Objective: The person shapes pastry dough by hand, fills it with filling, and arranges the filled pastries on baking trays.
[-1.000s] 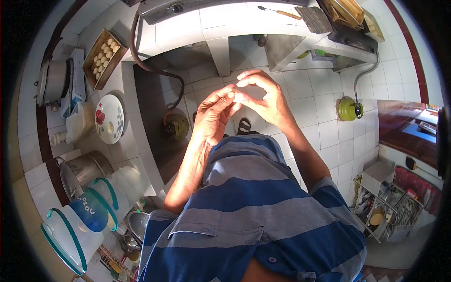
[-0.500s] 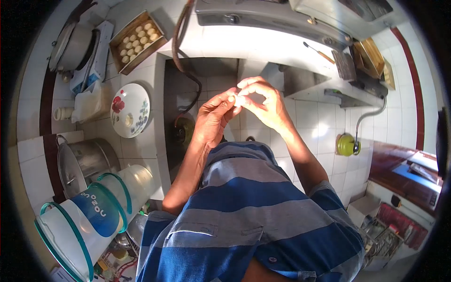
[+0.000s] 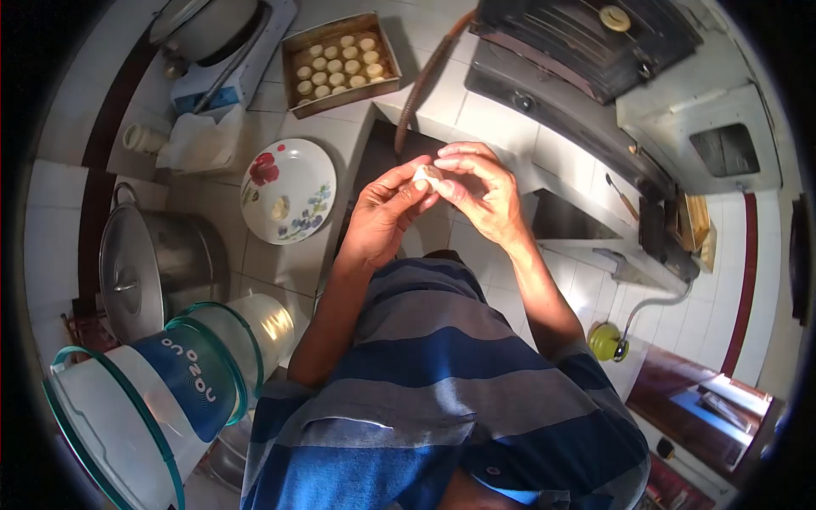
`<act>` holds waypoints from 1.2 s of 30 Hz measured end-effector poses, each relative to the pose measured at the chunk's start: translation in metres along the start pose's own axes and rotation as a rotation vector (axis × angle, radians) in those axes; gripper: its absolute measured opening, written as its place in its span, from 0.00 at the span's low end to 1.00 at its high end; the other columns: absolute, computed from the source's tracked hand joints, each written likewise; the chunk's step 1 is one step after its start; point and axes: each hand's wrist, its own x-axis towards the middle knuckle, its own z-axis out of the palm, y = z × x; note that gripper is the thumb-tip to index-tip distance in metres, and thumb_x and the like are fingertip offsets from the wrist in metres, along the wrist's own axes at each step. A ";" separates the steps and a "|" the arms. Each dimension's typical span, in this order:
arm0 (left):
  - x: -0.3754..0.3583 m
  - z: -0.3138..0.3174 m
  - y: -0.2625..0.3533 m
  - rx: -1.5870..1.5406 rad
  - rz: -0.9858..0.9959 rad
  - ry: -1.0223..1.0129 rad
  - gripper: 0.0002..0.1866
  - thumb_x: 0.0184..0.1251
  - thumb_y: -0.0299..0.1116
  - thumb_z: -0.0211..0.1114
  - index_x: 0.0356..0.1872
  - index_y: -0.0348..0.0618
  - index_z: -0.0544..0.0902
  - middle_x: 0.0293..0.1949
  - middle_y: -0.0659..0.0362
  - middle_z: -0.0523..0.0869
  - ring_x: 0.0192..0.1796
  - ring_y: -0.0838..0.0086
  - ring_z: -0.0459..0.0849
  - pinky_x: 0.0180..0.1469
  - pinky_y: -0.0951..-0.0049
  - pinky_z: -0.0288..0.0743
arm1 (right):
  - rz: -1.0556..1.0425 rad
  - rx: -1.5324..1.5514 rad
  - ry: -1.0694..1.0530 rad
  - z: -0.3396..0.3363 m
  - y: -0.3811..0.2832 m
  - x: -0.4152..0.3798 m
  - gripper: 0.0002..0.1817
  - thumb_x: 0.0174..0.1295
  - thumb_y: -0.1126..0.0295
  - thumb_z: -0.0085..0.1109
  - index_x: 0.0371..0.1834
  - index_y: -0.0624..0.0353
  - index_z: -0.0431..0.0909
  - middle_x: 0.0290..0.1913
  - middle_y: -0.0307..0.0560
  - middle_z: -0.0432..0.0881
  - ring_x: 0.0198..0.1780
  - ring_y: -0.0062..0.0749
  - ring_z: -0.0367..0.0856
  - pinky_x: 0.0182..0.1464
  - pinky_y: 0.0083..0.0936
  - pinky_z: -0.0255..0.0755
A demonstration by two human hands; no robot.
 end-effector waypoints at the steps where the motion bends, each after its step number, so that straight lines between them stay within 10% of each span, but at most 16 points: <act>1: 0.001 -0.004 0.003 -0.004 0.021 -0.022 0.20 0.75 0.26 0.63 0.65 0.37 0.77 0.53 0.56 0.87 0.54 0.72 0.86 0.61 0.73 0.81 | -0.006 0.007 -0.016 0.005 0.001 0.006 0.15 0.63 0.65 0.71 0.49 0.60 0.85 0.54 0.49 0.83 0.57 0.36 0.82 0.60 0.31 0.75; 12: 0.013 -0.009 0.032 -0.045 0.298 0.033 0.35 0.71 0.20 0.62 0.76 0.37 0.57 0.58 0.48 0.84 0.58 0.65 0.85 0.62 0.63 0.81 | -0.271 -0.196 -0.210 0.025 0.010 0.071 0.27 0.56 0.66 0.73 0.61 0.54 0.80 0.53 0.44 0.84 0.54 0.45 0.79 0.62 0.38 0.72; 36: 0.031 -0.035 0.037 -0.118 0.367 0.392 0.28 0.73 0.28 0.64 0.70 0.33 0.66 0.54 0.49 0.85 0.57 0.66 0.86 0.59 0.68 0.83 | -0.325 -0.044 -0.513 0.056 0.039 0.129 0.32 0.57 0.69 0.74 0.67 0.55 0.75 0.55 0.46 0.84 0.55 0.42 0.79 0.62 0.37 0.72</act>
